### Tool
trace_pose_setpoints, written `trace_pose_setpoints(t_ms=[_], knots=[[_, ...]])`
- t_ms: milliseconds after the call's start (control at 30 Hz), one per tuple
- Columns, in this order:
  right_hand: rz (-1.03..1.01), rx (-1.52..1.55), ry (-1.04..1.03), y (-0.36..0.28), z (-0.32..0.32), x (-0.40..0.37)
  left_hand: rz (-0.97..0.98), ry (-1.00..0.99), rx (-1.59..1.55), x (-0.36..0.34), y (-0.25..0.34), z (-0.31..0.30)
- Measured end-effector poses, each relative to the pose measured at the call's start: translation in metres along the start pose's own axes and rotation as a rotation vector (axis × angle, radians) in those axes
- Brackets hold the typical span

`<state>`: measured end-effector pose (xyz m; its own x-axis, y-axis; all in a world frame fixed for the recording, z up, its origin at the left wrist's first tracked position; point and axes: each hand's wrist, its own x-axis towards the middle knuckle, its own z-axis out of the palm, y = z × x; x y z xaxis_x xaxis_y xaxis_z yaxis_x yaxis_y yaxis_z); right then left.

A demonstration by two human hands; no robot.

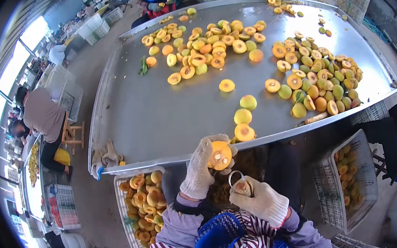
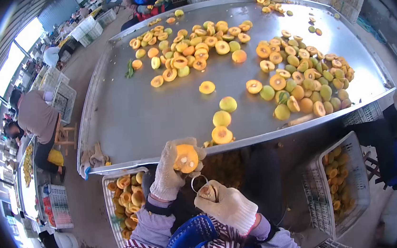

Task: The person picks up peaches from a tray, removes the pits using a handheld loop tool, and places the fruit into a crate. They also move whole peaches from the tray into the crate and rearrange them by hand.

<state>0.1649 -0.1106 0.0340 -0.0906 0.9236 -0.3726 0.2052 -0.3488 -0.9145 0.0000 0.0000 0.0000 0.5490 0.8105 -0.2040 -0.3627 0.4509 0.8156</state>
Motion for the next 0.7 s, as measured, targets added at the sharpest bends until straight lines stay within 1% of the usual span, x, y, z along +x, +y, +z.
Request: trace_pose_setpoints(t_ms=[67,100,167,200,233,333,467,567,633,667,700], knots=[[-0.013,-0.107,0.078,-0.022,-0.006,-0.012,0.106,0.090,-0.062,-0.011,0.005,0.033],[-0.050,-0.052,0.064,-0.008,0.015,0.004,0.110,0.105,0.004,-0.017,0.006,0.014],[-0.124,-0.093,0.133,-0.009,0.013,-0.003,0.140,0.149,0.041,-0.024,0.001,0.026],[-0.166,-0.126,0.153,-0.007,0.012,-0.003,0.147,0.123,0.027,-0.026,-0.002,0.028],[-0.162,-0.121,0.152,-0.007,0.012,-0.003,0.142,0.126,0.029,-0.029,-0.003,0.029],[-0.194,-0.166,0.167,-0.010,0.010,-0.004,0.199,0.114,0.190,-0.038,-0.001,0.038],[-0.202,-0.208,0.156,-0.007,0.011,-0.007,0.223,0.125,0.208,-0.042,-0.005,0.044],[-0.232,-0.175,0.184,0.001,0.014,-0.007,0.202,0.113,0.126,-0.044,-0.005,0.057],[-0.119,0.070,0.048,0.006,0.015,-0.007,0.345,0.125,0.146,-0.044,-0.007,0.063],[-0.118,0.073,0.051,0.004,0.015,-0.008,0.342,0.121,0.148,-0.043,-0.006,0.064],[-0.082,0.135,0.004,0.002,0.014,-0.010,0.355,0.102,0.178,-0.043,-0.004,0.065]])
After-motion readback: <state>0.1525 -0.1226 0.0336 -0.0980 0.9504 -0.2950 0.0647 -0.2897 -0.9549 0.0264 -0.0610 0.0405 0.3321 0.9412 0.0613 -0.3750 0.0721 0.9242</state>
